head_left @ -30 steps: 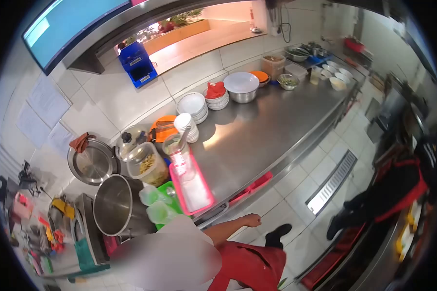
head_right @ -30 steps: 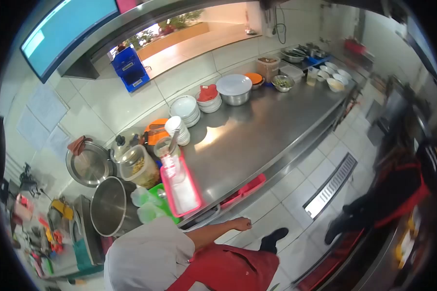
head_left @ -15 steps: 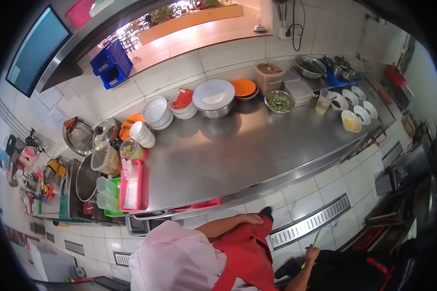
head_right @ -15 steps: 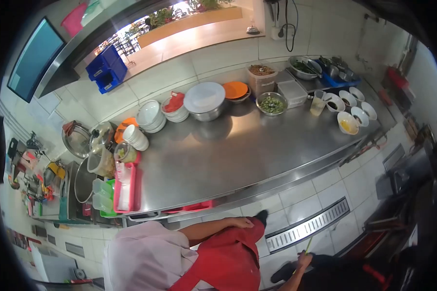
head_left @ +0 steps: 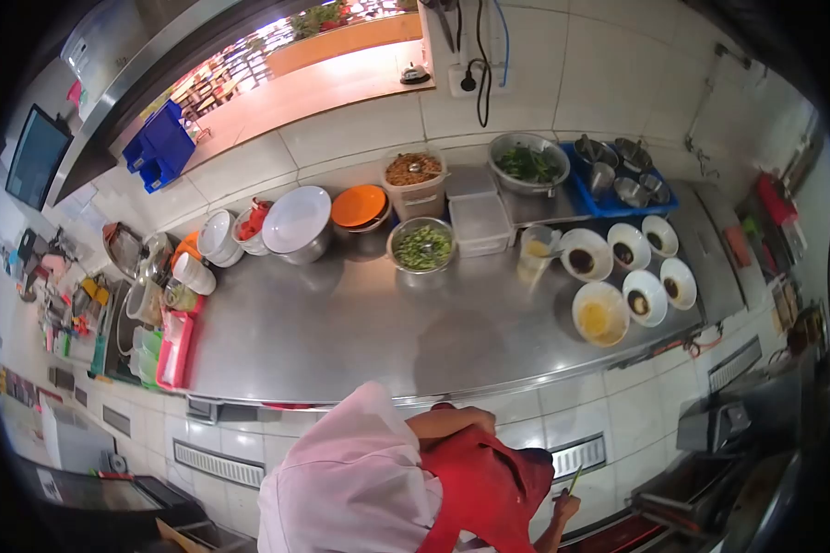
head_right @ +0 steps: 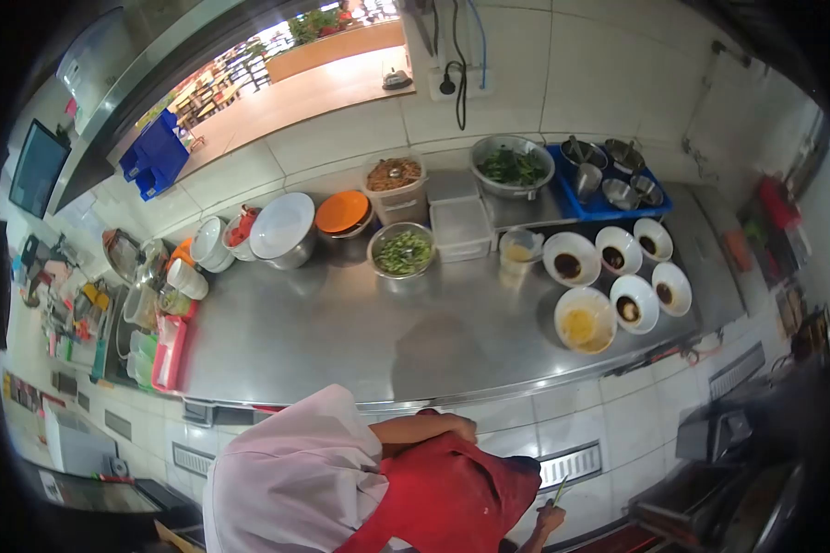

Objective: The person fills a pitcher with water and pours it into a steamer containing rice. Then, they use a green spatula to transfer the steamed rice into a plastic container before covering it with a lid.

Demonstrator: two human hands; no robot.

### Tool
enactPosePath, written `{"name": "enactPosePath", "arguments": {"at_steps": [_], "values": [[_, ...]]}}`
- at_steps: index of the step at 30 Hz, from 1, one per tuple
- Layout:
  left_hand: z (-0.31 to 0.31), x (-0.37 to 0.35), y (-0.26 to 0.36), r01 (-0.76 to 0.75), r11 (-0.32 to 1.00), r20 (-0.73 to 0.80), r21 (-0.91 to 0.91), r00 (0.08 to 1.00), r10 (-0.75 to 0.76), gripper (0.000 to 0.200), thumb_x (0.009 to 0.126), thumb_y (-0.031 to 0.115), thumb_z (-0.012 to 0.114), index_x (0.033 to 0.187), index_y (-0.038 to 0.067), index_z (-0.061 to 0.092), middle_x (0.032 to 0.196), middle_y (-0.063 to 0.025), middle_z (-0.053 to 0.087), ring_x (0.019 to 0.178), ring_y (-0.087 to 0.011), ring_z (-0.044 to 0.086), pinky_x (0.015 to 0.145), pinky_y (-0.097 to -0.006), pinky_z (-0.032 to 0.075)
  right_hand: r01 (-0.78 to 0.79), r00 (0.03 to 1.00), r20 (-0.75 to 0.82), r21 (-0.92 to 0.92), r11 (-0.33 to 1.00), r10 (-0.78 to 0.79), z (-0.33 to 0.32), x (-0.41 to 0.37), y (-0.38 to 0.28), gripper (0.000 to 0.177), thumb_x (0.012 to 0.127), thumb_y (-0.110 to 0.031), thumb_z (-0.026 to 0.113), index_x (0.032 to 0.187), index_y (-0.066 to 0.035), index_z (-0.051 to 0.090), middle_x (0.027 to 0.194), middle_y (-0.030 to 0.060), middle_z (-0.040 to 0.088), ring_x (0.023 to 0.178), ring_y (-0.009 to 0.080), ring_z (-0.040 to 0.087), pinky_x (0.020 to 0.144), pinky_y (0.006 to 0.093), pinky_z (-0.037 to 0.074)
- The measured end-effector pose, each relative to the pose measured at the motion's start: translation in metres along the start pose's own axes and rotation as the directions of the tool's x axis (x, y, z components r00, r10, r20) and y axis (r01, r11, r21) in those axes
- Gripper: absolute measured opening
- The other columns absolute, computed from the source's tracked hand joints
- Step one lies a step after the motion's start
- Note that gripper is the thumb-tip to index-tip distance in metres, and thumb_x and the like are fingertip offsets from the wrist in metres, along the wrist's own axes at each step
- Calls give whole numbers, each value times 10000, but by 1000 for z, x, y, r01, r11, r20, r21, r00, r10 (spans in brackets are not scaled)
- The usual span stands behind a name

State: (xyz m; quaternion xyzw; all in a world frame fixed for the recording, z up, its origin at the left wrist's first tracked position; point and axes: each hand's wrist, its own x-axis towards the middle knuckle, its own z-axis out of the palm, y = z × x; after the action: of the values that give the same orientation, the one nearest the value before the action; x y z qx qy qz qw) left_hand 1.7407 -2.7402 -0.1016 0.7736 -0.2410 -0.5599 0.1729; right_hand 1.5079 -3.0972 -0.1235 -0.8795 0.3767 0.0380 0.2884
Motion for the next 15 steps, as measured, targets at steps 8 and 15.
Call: {"name": "enactPosePath", "arguments": {"at_steps": [8,15], "values": [[14,106,45,-127,743,-377,-657,909,-178,582,805,602,538,1135,138,655,1180,-147,624,1103,-321,581,965,-428,429,747,654,539,-352,564,-531,-46,354,90,325,841,-340,561,674,-85,675,718,148,662,782,364,655,706,478,512],[152,321,160,85,750,-588,-656,566,-578,398,949,409,421,966,104,677,1025,-188,665,934,-344,651,907,-460,480,969,248,922,-230,95,-299,-118,488,-75,289,811,-342,574,789,-81,697,810,161,681,823,371,669,732,506,526]]}}
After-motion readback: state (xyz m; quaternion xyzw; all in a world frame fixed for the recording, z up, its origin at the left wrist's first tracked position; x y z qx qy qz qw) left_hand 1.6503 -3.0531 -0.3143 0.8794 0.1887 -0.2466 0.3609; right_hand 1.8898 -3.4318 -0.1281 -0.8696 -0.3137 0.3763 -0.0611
